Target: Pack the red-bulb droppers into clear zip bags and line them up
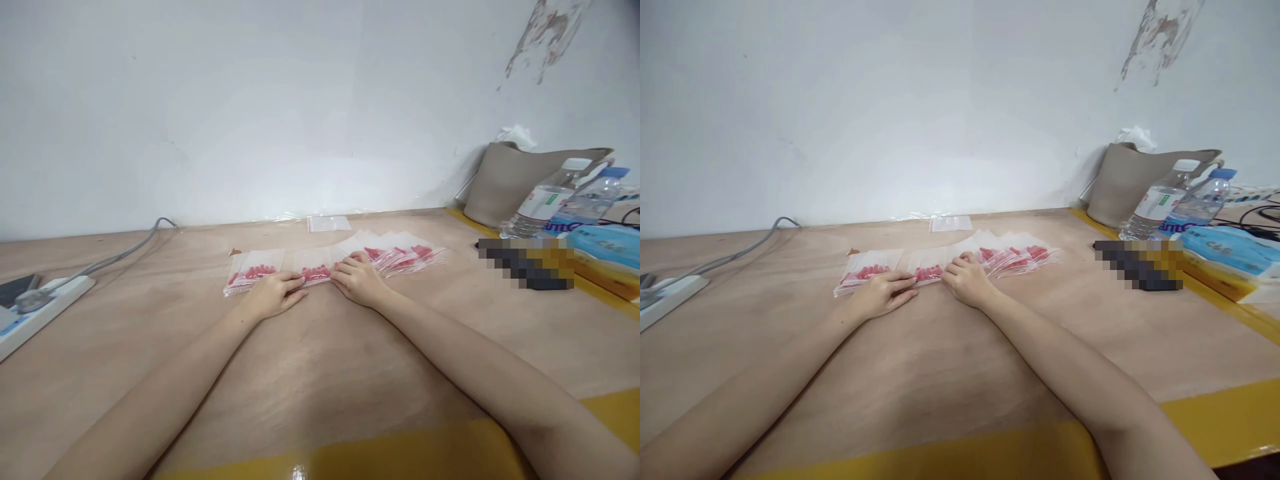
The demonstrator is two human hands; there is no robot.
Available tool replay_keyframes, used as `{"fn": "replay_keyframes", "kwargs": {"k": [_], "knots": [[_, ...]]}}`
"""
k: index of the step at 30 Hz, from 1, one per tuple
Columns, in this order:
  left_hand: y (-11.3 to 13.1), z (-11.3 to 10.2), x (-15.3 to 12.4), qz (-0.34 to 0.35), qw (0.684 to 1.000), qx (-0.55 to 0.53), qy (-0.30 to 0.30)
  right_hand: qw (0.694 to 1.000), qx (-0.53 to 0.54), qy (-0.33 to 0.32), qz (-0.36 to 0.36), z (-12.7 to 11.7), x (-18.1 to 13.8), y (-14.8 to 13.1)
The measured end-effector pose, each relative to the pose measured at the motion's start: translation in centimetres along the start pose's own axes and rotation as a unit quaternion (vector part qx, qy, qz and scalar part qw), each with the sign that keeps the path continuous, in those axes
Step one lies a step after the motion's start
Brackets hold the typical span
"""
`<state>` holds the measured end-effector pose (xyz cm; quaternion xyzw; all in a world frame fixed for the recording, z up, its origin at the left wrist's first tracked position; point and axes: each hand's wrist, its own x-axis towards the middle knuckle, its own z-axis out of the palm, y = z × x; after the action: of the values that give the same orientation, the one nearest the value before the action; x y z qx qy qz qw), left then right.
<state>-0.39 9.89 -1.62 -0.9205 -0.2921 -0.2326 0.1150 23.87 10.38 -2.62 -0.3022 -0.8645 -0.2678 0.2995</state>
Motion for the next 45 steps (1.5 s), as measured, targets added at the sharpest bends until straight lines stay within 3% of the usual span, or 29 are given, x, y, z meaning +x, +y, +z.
{"fn": "replay_keyframes", "kwargs": {"k": [15, 25, 34, 45], "knots": [[0.1, 1.2, 0.2, 0.021, 0.992, 0.07, 0.106, 0.998, 0.046, 0.003, 0.033, 0.2, 0.3, -0.3], [1.4, 1.7, 2.3, 0.088, 0.982, 0.128, 0.104, 1.0, 0.011, 0.015, -0.008, 1.0, 1.7, -2.0], [1.5, 1.0, 2.2, 0.13, 0.973, 0.162, 0.103, 1.0, -0.015, 0.018, -0.021, 0.2, 1.4, -1.9], [0.1, -0.4, 0.3, 0.124, 0.969, 0.185, 0.11, 0.999, 0.0, 0.026, 0.027, -0.2, -0.6, 0.3]]}}
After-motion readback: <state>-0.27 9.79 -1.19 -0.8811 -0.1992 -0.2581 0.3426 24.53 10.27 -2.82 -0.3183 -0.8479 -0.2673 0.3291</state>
